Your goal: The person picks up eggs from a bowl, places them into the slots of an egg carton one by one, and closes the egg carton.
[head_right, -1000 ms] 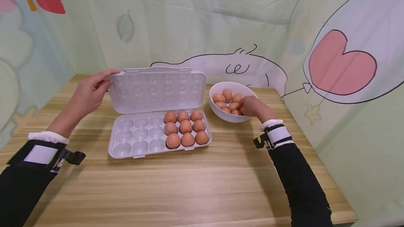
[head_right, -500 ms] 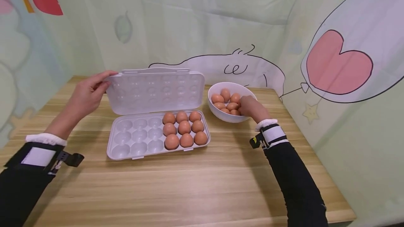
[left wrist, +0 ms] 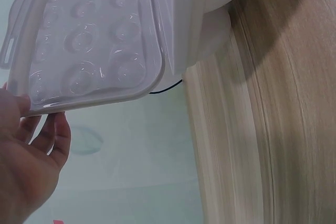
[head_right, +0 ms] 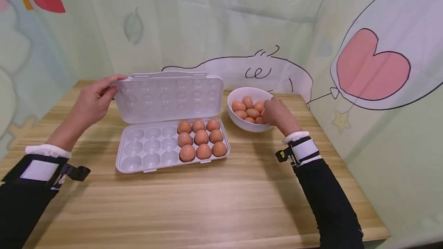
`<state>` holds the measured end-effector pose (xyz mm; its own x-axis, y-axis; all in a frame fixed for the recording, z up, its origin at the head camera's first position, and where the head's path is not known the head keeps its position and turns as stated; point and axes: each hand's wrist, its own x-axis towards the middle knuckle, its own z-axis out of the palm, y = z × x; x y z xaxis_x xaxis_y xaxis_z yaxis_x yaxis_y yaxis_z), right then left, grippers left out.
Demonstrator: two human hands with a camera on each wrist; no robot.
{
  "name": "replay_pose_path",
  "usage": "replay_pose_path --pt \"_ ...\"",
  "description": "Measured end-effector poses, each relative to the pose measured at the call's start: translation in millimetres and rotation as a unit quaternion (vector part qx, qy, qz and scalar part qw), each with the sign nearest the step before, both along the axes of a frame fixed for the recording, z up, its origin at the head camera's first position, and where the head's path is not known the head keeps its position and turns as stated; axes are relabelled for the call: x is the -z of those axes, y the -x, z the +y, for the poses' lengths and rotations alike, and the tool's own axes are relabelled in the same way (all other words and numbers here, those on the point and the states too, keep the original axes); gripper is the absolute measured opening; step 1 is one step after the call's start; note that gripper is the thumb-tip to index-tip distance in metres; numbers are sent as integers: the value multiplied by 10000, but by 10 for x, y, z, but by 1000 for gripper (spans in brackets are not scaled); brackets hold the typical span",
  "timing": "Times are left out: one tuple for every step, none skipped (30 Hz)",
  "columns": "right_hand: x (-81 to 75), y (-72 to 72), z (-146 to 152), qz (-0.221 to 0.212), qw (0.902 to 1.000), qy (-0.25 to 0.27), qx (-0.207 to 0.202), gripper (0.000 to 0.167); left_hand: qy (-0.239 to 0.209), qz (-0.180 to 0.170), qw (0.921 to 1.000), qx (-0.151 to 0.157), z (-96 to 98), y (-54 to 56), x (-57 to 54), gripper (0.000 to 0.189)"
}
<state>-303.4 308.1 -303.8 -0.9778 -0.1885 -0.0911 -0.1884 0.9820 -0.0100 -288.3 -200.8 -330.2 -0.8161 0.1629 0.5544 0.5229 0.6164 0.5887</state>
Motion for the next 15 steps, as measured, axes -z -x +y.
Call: replay_pose_path --pt "-19 -13 -4 9 9999 140 100 12 3 -13 10000 3 -1 -6 -1 39" --pt "-39 -27 -9 34 9996 251 121 11 -2 -24 10000 7 0 -10 -2 39" --pt "-60 -43 -11 76 9994 329 81 12 -10 -32 10000 13 -1 -15 -2 39" --pt "-83 -62 -14 157 9989 432 3 15 -18 -38 10000 16 0 -19 -1 39" --pt "-104 -82 -16 225 9982 545 -60 18 -24 -33 10000 21 -1 -23 0 39" --pt "-126 -102 -23 291 9973 664 -115 23 -30 -20 10000 25 0 -23 1 39" --pt "-150 -125 -32 370 9960 792 -207 27 -35 -9 10000 25 -1 -24 2 39" --pt "-178 -153 -44 450 9941 934 -309 32 -42 7 10000 24 0 -22 3 39" --pt "-204 -180 -58 525 9918 1093 -402 37 -52 19 10000 24 -1 -21 3 39" --pt "-231 -205 -77 579 9894 1240 -491 41 -54 33 10000 20 -1 -18 4 39" --pt "-256 -233 -100 600 9873 1359 -561 42 -58 51 10000 20 0 -15 3 38" --pt "-281 -264 -124 623 9847 1494 -650 42 -60 64 10000 25 0 -13 3 38" --pt "-304 -296 -151 653 9814 1643 -745 42 -62 70 10000 26 1 -10 2 38" --pt "-327 -329 -181 664 9784 1779 -816 42 -64 78 9999 32 2 -8 1 39" --pt "-350 -364 -216 671 9751 1917 -886 42 -68 82 9999 41 3 -6 0 39"
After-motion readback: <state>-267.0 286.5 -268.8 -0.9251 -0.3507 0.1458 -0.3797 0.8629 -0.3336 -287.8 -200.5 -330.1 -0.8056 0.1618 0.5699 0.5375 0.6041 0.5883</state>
